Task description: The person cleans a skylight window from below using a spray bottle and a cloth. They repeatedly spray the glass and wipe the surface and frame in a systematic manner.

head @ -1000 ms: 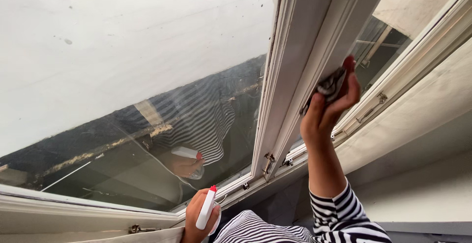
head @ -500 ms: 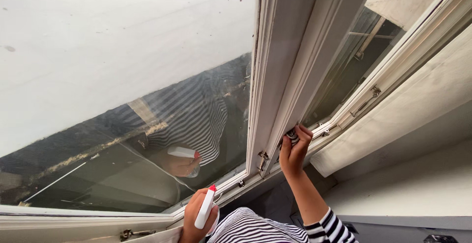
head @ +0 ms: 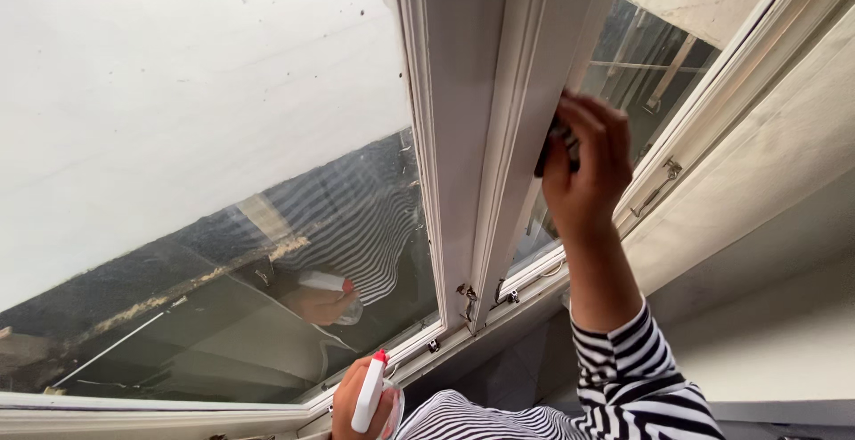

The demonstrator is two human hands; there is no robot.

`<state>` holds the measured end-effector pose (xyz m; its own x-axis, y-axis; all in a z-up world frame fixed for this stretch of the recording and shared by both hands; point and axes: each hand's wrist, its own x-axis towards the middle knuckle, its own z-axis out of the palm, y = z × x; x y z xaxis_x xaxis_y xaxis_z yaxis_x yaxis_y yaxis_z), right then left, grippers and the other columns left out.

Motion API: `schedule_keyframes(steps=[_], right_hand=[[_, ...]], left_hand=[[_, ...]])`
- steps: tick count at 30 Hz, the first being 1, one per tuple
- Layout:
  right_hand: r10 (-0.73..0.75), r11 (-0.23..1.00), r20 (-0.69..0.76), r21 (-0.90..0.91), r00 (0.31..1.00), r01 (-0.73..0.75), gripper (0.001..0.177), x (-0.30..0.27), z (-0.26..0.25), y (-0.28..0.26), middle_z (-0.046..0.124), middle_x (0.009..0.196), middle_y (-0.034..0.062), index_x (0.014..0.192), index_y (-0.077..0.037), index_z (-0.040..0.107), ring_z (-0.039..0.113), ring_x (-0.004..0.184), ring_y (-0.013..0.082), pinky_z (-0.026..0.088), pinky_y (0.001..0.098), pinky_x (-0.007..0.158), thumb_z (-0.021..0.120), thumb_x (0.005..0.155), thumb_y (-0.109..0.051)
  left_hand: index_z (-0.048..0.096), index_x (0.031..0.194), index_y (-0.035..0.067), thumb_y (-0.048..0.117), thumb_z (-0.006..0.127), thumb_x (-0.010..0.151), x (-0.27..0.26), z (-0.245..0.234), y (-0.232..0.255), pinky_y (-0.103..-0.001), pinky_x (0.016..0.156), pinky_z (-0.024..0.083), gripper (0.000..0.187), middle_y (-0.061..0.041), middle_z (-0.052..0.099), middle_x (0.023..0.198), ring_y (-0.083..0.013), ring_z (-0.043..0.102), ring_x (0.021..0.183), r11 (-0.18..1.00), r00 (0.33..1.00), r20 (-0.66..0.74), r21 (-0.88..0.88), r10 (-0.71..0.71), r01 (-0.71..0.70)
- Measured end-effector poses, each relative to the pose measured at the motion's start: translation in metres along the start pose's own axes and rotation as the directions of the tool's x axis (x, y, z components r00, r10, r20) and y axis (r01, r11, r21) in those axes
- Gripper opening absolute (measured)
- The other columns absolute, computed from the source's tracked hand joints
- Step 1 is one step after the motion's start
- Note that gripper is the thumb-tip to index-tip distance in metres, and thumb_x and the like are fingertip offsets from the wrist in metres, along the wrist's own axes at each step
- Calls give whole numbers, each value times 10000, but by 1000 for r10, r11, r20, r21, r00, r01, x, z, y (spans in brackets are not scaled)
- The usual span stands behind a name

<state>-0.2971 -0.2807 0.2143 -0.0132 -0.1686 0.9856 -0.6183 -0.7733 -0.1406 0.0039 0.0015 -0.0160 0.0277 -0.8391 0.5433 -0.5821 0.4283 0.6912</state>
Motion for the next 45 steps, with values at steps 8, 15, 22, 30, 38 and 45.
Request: schedule_keyframes(steps=[8,15,22,30,38,45], right_hand=[[98,992,94,71,991,-105,224,-103,1,-23,652,1182,76,1131,-85,554,661,1097,267,565,385,947,652,951,5],[-68,984,-74,162,995,80,294,-41,8,14,637,1164,150,1150,-67,476,650,1090,302,563,410,951,679,944,-14],[-72,997,-127,11,989,74,255,27,9,19,651,1242,119,1164,-94,480,648,1105,257,561,372,941,649,1046,57],[35,998,86,55,996,-40,241,-116,4,-8,657,1137,125,1053,-70,481,672,1054,272,582,374,880,683,950,10],[-39,984,5,171,999,38,187,-56,-15,17,672,1147,162,1061,-70,485,683,1080,296,593,405,907,659,997,-47],[-107,987,-170,104,980,126,136,21,15,31,657,1218,128,1117,-74,496,636,1086,275,547,395,891,615,1055,-57]], left_hand=[[660,1136,-41,124,741,756,-22,12,-28,-369,860,569,422,-199,717,1079,-332,736,977,997,998,-56,68,-42,46],[676,1105,-60,136,759,751,-31,14,-32,-355,842,583,413,-189,722,1049,-296,756,932,991,991,-104,95,-82,92],[671,1095,-72,140,737,753,-37,7,-30,-352,811,588,408,-187,739,1021,-281,751,889,991,988,-134,97,-83,97],[665,1046,-51,66,734,772,-20,3,-9,-367,817,580,307,-177,712,995,-328,728,937,992,993,-114,119,-20,34],[667,1083,-30,54,737,747,7,9,22,-382,818,556,353,-178,705,1034,-344,699,945,991,995,-77,113,-67,76],[651,1133,-39,50,719,740,13,13,30,-380,823,553,409,-182,703,1077,-334,697,944,990,996,-74,133,-45,54]])
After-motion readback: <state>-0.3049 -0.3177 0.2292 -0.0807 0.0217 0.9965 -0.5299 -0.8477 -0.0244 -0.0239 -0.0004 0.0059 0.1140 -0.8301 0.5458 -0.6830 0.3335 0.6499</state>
